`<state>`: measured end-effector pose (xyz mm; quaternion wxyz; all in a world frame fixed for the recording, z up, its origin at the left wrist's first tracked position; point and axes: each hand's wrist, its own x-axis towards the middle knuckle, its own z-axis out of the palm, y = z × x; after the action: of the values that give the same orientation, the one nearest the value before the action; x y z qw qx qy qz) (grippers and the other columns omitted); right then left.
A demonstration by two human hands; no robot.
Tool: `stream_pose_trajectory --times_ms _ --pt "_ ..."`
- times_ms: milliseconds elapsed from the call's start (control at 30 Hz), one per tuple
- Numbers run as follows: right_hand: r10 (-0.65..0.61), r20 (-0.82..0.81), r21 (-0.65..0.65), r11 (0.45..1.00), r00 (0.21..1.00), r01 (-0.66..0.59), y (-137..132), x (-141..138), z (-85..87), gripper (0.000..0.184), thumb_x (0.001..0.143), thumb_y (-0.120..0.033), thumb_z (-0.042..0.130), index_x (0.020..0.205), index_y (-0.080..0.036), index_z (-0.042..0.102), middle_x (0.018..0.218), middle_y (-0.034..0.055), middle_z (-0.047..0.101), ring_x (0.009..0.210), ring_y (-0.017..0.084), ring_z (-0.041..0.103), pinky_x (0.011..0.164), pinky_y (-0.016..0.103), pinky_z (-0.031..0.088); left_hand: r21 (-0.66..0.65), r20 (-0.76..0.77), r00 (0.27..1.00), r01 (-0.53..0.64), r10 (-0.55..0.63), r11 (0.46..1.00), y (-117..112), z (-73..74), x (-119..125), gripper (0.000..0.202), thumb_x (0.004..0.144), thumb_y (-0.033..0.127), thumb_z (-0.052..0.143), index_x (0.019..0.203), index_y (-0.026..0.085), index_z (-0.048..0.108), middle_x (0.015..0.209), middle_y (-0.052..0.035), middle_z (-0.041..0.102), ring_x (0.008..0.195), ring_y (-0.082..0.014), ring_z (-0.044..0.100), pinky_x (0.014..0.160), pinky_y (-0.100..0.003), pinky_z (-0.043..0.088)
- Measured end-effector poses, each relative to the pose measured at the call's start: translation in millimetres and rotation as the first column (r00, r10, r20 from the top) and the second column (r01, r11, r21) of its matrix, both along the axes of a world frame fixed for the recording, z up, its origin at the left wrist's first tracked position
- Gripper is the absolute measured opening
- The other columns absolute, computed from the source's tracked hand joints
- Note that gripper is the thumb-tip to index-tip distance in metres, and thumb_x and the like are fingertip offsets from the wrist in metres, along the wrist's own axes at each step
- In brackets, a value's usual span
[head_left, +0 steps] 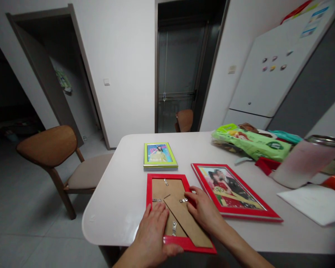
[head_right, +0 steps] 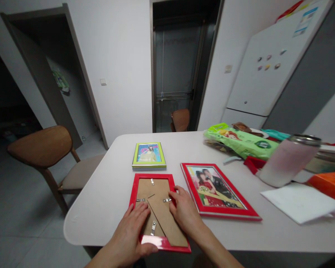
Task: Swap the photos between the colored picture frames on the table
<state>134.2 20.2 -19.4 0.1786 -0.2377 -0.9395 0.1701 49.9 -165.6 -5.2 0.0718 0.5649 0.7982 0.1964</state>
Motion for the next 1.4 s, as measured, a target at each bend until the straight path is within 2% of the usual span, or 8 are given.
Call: stream_pose_trajectory --times_ms 133,300,433,567,700,933,1167,1400 --pt "0.010 0.035 0.006 1.000 0.999 -0.011 -2 -5 1.6 0.027 0.074 -0.022 0.040 0.085 -0.018 0.064 0.103 0.0099 0.052 0.090 0.018 0.051 0.080 0.028 0.038 0.135 -0.040 0.997 0.064 -0.059 0.989 -4 -15.8 -8 0.084 0.052 0.062 0.060 0.116 0.010 0.043 0.123 -0.0172 0.042 0.115 -0.0294 0.036 0.097 -0.049 0.025" --pt "0.003 0.046 0.067 0.998 0.999 -0.006 -1 -7 5.1 0.028 0.077 -0.025 0.038 0.088 -0.020 0.063 0.092 0.0080 0.054 0.079 0.017 0.052 0.069 0.027 0.041 0.286 -0.077 0.991 0.125 -0.108 0.950 -5 -26.4 -12 0.078 0.053 0.068 0.054 0.108 0.011 0.049 0.112 -0.0167 0.053 0.106 -0.0292 0.046 0.093 -0.050 0.030" --pt "0.010 0.000 0.116 0.993 1.000 -0.010 -11 -11 11.6 0.029 0.075 -0.026 0.043 0.096 -0.017 0.061 0.097 0.0103 0.056 0.088 0.021 0.049 0.077 0.032 0.038 0.373 -0.085 0.991 0.125 -0.101 0.919 -10 -29.4 -11 0.070 0.057 0.066 0.053 0.103 0.012 0.052 0.106 -0.0156 0.057 0.101 -0.0278 0.050 0.093 -0.050 0.031" --pt "0.202 -0.047 0.008 0.979 0.978 -0.202 -38 -32 20.7 0.025 0.075 -0.025 0.045 0.092 -0.018 0.063 0.100 0.0091 0.056 0.092 0.019 0.048 0.081 0.029 0.036 0.382 -0.046 0.994 0.113 -0.103 0.917 -15 -24.9 -10 0.059 0.058 0.059 0.058 0.095 0.013 0.053 0.105 -0.0144 0.057 0.101 -0.0268 0.050 0.093 -0.048 0.031" --pt "0.327 0.017 -0.046 0.944 0.945 -0.326 -58 -56 24.9 0.021 0.075 -0.023 0.045 0.074 -0.018 0.065 0.081 0.0052 0.058 0.078 0.015 0.050 0.071 0.025 0.037 0.335 0.012 0.995 0.091 -0.101 0.938 -15 -18.8 -9 0.052 0.056 0.056 0.062 0.088 0.015 0.054 0.105 -0.0121 0.057 0.102 -0.0252 0.049 0.095 -0.045 0.029" --pt "0.259 -0.002 0.012 0.966 0.966 -0.259 -49 -68 13.6 0.022 0.078 -0.021 0.041 0.074 -0.016 0.062 0.077 0.0053 0.056 0.076 0.014 0.049 0.070 0.024 0.035 0.311 0.030 0.996 0.072 -0.085 0.948 -16 -22.8 -10 0.051 0.053 0.055 0.064 0.084 0.016 0.054 0.107 -0.0134 0.056 0.102 -0.0256 0.050 0.095 -0.045 0.029" --pt "0.028 0.032 0.114 0.993 0.999 -0.031 -17 -76 2.2 0.027 0.078 -0.023 0.040 0.090 -0.013 0.061 0.087 0.0102 0.055 0.082 0.019 0.046 0.073 0.027 0.034 0.317 0.051 0.994 0.074 -0.095 0.946 -14 -24.5 -11 0.051 0.050 0.054 0.067 0.084 0.017 0.054 0.107 -0.0124 0.057 0.102 -0.0246 0.050 0.096 -0.045 0.027" --pt "0.052 0.053 0.061 0.997 0.997 -0.055 -18 -71 12.1 0.036 0.076 -0.023 0.041 0.109 -0.017 0.053 0.095 0.0102 0.054 0.089 0.020 0.046 0.078 0.031 0.035 0.291 0.088 0.992 0.061 -0.090 0.955 -11 -20.2 -15 0.051 0.049 0.053 0.068 0.084 0.017 0.055 0.107 -0.0129 0.057 0.102 -0.0249 0.050 0.095 -0.046 0.027"
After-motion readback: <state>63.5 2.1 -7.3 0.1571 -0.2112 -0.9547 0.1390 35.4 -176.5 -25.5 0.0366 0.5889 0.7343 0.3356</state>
